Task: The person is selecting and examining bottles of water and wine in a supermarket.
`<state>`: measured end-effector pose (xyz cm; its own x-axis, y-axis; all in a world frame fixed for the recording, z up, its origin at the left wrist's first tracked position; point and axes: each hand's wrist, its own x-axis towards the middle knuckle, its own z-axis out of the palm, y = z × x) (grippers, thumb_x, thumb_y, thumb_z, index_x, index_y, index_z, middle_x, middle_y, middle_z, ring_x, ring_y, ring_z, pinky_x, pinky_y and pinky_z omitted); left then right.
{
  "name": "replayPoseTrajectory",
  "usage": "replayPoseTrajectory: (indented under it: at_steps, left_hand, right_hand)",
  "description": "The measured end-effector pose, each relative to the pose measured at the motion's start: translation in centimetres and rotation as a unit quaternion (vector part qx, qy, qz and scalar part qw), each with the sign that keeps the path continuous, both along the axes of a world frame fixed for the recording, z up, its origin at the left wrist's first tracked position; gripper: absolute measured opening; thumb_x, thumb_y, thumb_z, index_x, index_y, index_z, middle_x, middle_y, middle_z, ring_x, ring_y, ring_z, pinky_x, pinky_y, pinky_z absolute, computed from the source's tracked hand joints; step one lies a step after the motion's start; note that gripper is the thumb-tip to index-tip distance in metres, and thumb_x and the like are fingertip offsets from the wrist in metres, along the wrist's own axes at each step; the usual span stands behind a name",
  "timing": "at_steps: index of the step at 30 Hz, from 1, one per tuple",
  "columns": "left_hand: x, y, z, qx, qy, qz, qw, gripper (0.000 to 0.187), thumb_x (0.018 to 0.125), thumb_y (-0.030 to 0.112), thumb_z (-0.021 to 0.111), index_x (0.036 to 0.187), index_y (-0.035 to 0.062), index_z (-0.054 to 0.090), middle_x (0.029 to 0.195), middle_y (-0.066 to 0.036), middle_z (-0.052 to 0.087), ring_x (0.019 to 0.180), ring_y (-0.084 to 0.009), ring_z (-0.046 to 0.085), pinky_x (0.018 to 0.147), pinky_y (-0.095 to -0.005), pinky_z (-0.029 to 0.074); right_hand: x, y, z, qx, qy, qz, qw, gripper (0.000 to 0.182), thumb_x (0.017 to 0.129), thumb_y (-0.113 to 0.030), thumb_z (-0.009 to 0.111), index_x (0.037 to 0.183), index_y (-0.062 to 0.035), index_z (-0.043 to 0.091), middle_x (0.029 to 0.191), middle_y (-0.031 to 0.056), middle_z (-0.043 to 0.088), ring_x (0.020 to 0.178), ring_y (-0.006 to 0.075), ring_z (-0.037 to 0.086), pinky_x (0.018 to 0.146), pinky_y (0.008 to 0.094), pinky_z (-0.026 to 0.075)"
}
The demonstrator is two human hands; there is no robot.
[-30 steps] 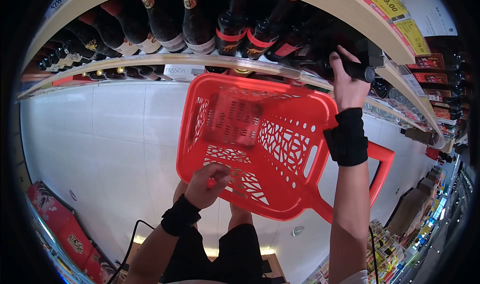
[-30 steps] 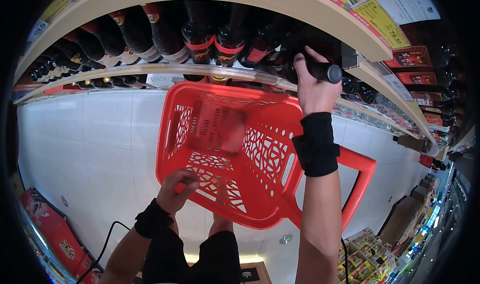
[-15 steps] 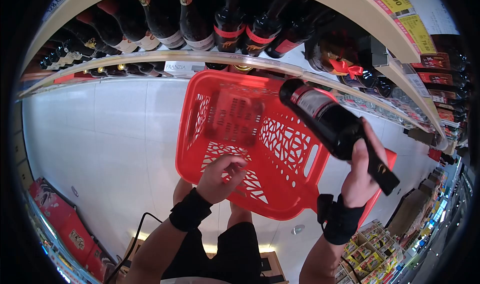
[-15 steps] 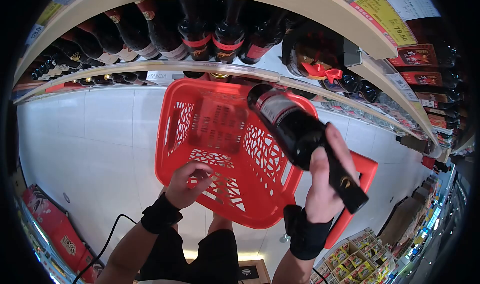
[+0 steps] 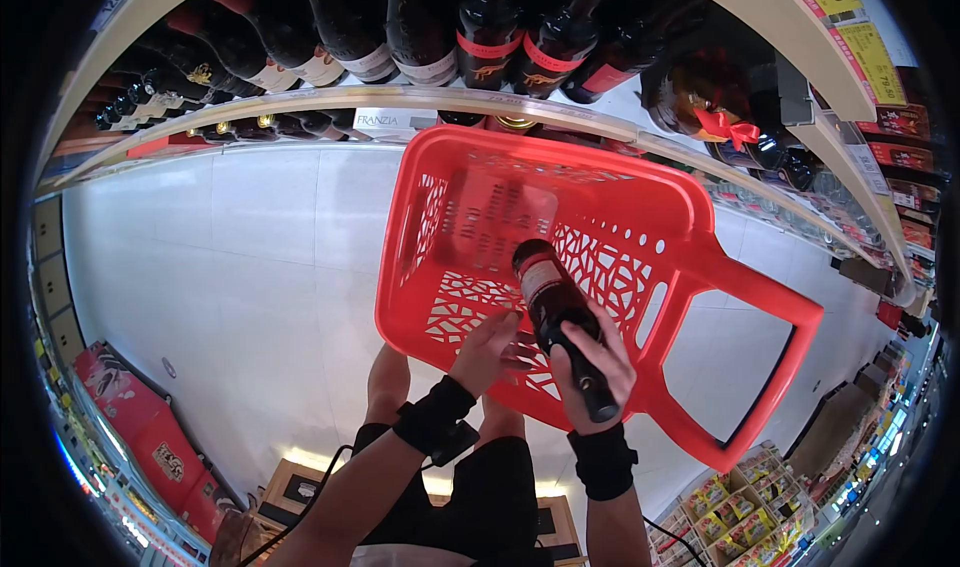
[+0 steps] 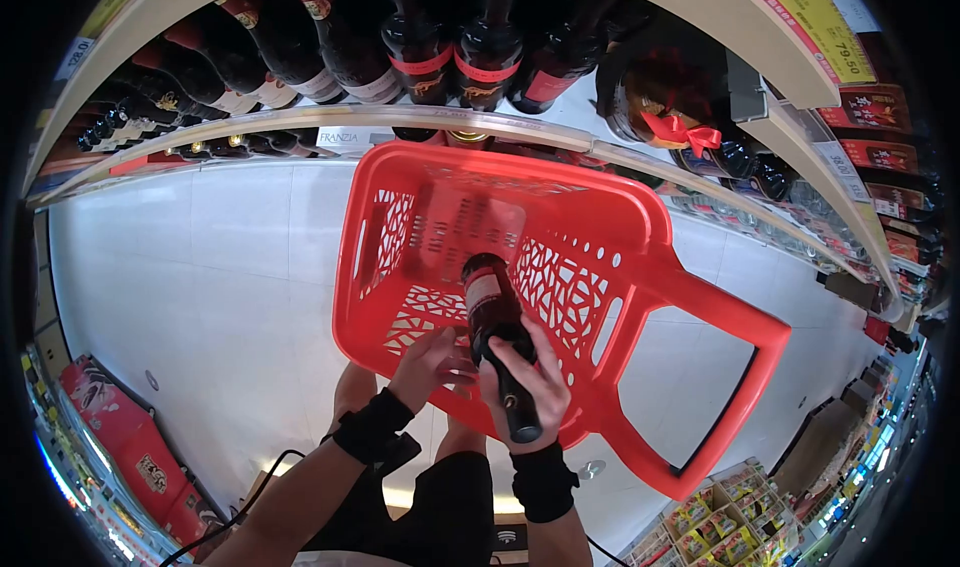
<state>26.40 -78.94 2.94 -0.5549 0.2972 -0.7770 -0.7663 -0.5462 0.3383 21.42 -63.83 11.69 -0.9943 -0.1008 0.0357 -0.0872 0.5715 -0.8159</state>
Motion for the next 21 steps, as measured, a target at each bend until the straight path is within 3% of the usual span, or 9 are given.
replayPoseTrajectory:
  at_steps: [3,6,10,13,21]
  left_hand:
    - [-0.5,-0.2,0.8,0.11,-0.109,0.03,0.988,0.06,0.101,0.053,0.043,0.139,0.0067,0.042,0.124,-0.013,0.06,0.115,-0.0264,0.059,0.097,-0.0455,0.049]
    - [-0.2,0.1,0.1,0.154,-0.102,0.073,0.98,0.064,0.097,0.056,0.049,0.136,0.0065,0.045,0.122,-0.013,0.061,0.114,-0.0259,0.061,0.095,-0.043,0.051]
    - [0.3,-0.6,0.9,0.23,-0.123,0.122,0.958,0.058,0.098,0.047,0.054,0.138,0.0066,0.042,0.125,-0.013,0.059,0.113,-0.0276,0.061,0.099,-0.0442,0.049]
    - [0.5,-0.4,0.5,0.215,-0.133,0.119,0.96,0.049,0.101,0.042,0.048,0.136,0.0078,0.044,0.124,-0.013,0.059,0.11,-0.0261,0.061,0.097,-0.0432,0.05]
    - [1.1,-1.2,-2.3,0.213,-0.168,0.174,0.947,0.044,0.096,0.031,0.058,0.131,0.0075,0.046,0.116,-0.013,0.062,0.108,-0.0271,0.062,0.096,-0.0435,0.051]
  right_hand:
    - [2.2,-0.5,-1.2,-0.013,-0.052,0.042,0.998,0.03,0.077,-0.006,0.078,0.107,-0.0089,0.074,0.135,0.0218,0.052,0.119,0.0391,0.058,0.093,0.0413,0.053]
    - [3.8,-0.8,-1.7,-0.017,-0.091,0.094,0.991,0.037,0.075,-0.006,0.078,0.11,-0.0163,0.074,0.141,0.0166,0.048,0.132,0.0407,0.046,0.102,0.0436,0.047]
    - [5.0,-0.2,-2.6,-0.006,-0.085,0.142,0.986,0.041,0.072,-0.006,0.078,0.11,-0.0188,0.074,0.143,0.015,0.045,0.135,0.0399,0.042,0.107,0.0458,0.043]
    - [5.2,-0.1,-2.6,-0.007,-0.085,0.169,0.982,0.04,0.072,-0.005,0.079,0.109,-0.018,0.074,0.143,0.015,0.045,0.135,0.0404,0.041,0.107,0.0462,0.043]
    - [5.0,-0.9,-1.0,0.009,-0.132,0.18,0.975,0.048,0.068,-0.004,0.082,0.114,-0.0145,0.07,0.137,0.0182,0.047,0.13,0.041,0.045,0.1,0.0452,0.046]
